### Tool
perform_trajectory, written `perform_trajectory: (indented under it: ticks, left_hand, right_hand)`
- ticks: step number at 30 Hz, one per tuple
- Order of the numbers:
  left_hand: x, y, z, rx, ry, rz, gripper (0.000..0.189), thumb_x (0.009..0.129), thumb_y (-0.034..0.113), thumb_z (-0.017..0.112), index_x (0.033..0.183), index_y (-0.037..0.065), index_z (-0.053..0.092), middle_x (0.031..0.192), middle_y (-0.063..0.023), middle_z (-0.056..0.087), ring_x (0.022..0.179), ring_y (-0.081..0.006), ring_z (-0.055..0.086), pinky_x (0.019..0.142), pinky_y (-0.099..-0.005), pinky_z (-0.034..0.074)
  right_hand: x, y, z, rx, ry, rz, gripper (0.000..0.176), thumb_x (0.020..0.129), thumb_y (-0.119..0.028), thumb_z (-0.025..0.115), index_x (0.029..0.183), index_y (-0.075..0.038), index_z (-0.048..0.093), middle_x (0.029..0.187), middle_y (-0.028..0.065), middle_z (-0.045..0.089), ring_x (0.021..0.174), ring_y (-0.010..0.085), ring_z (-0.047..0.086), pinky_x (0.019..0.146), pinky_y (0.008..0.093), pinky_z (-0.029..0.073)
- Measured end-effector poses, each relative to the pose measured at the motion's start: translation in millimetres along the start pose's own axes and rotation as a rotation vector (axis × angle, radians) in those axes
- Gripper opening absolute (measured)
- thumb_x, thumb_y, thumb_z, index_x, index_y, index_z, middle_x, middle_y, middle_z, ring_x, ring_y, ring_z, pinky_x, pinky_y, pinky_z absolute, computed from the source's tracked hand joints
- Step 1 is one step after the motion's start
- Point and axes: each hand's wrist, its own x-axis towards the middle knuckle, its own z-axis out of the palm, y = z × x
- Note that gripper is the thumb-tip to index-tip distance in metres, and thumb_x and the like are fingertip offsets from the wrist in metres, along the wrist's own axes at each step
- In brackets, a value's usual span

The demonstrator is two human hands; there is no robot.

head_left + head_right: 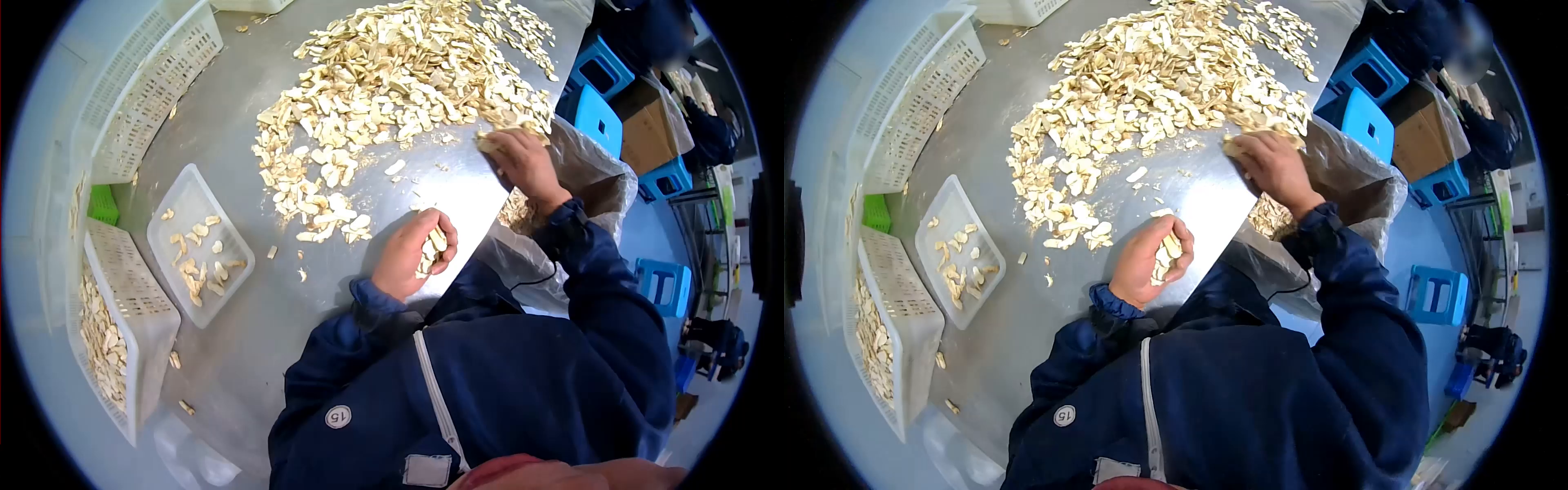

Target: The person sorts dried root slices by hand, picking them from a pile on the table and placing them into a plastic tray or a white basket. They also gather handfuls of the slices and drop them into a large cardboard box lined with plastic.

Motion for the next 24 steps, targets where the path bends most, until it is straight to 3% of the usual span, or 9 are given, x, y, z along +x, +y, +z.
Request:
perform_trajectory:
  ticks: [5, 10, 14, 16, 19, 21, 24]
  left_hand:
    - [0.3, 0.5, -0.7, 0.003, -0.013, 0.007, 0.033, 0.114, 0.032, 0.043, 0.102, 0.004, 0.057, 0.085, -0.0084, 0.061, 0.063, -0.0118, 0.053, 0.048, -0.023, 0.037]
    - [1.5, -2.1, 0.4, -0.006, 0.001, 0.022, 0.035, 0.114, 0.032, 0.043, 0.1, 0.003, 0.057, 0.085, -0.0085, 0.06, 0.064, -0.0117, 0.052, 0.048, -0.023, 0.037]
    - [0.3, 1.1, 3.3, 0.024, -0.003, 0.025, 0.035, 0.114, 0.031, 0.042, 0.099, 0.003, 0.057, 0.084, -0.0082, 0.059, 0.065, -0.0114, 0.052, 0.048, -0.0228, 0.037]
    - [-0.2, 0.4, 4.0, 0.035, 0.002, 0.02, 0.036, 0.114, 0.031, 0.041, 0.099, 0.003, 0.057, 0.084, -0.0082, 0.058, 0.065, -0.0112, 0.052, 0.048, -0.0226, 0.037]
    - [-0.2, 0.0, 4.3, 0.052, 0.004, 0.025, 0.036, 0.114, 0.03, 0.04, 0.098, 0.003, 0.057, 0.083, -0.0083, 0.058, 0.065, -0.0111, 0.051, 0.049, -0.0223, 0.037]
    - [-1.0, 0.2, 4.0, 0.062, 0.001, 0.032, 0.036, 0.114, 0.03, 0.04, 0.097, 0.003, 0.057, 0.083, -0.0081, 0.058, 0.064, -0.0111, 0.051, 0.049, -0.0221, 0.037]
    - [-1.0, -0.4, 1.2, 0.048, -0.001, 0.024, 0.033, 0.112, 0.03, 0.045, 0.098, 0.003, 0.058, 0.085, -0.0084, 0.06, 0.066, -0.0122, 0.056, 0.048, -0.0227, 0.039]
  right_hand:
    - [-40.6, 28.3, -33.2, -0.14, -0.006, 0.128, 0.019, 0.094, -0.018, 0.073, 0.11, -0.007, 0.069, 0.103, 0.0117, 0.072, 0.1, 0.0324, 0.068, 0.088, 0.0414, 0.051]
    - [-48.3, 43.8, -41.8, -0.338, -0.007, 0.266, 0.023, 0.096, -0.018, 0.07, 0.117, -0.008, 0.068, 0.116, 0.0126, 0.071, 0.11, 0.0348, 0.066, 0.093, 0.0432, 0.051]
    - [-5.4, 22.2, -27.9, -0.194, 0.099, 0.176, 0.032, 0.096, -0.016, 0.068, 0.127, -0.011, 0.067, 0.124, 0.0148, 0.069, 0.116, 0.0377, 0.064, 0.1, 0.0457, 0.051]
    - [26.6, -10.3, -19.8, 0.011, -0.068, 0.117, 0.033, 0.096, -0.014, 0.066, 0.129, -0.012, 0.067, 0.125, 0.0143, 0.069, 0.115, 0.0364, 0.065, 0.098, 0.0444, 0.053]
    - [67.8, -39.4, 20.0, 0.046, -0.115, -0.2, 0.037, 0.097, -0.015, 0.064, 0.134, -0.012, 0.065, 0.132, 0.0121, 0.067, 0.115, 0.0341, 0.065, 0.098, 0.0425, 0.054]
    - [86.1, -54.7, 48.6, 0.009, -0.029, -0.284, 0.033, 0.097, -0.018, 0.065, 0.129, -0.012, 0.068, 0.126, 0.0106, 0.069, 0.113, 0.0333, 0.066, 0.094, 0.0432, 0.055]
    - [100.0, -64.3, 53.5, -0.031, -0.205, -0.166, 0.026, 0.098, -0.021, 0.065, 0.121, -0.011, 0.07, 0.116, 0.0112, 0.072, 0.106, 0.0332, 0.068, 0.088, 0.0447, 0.056]
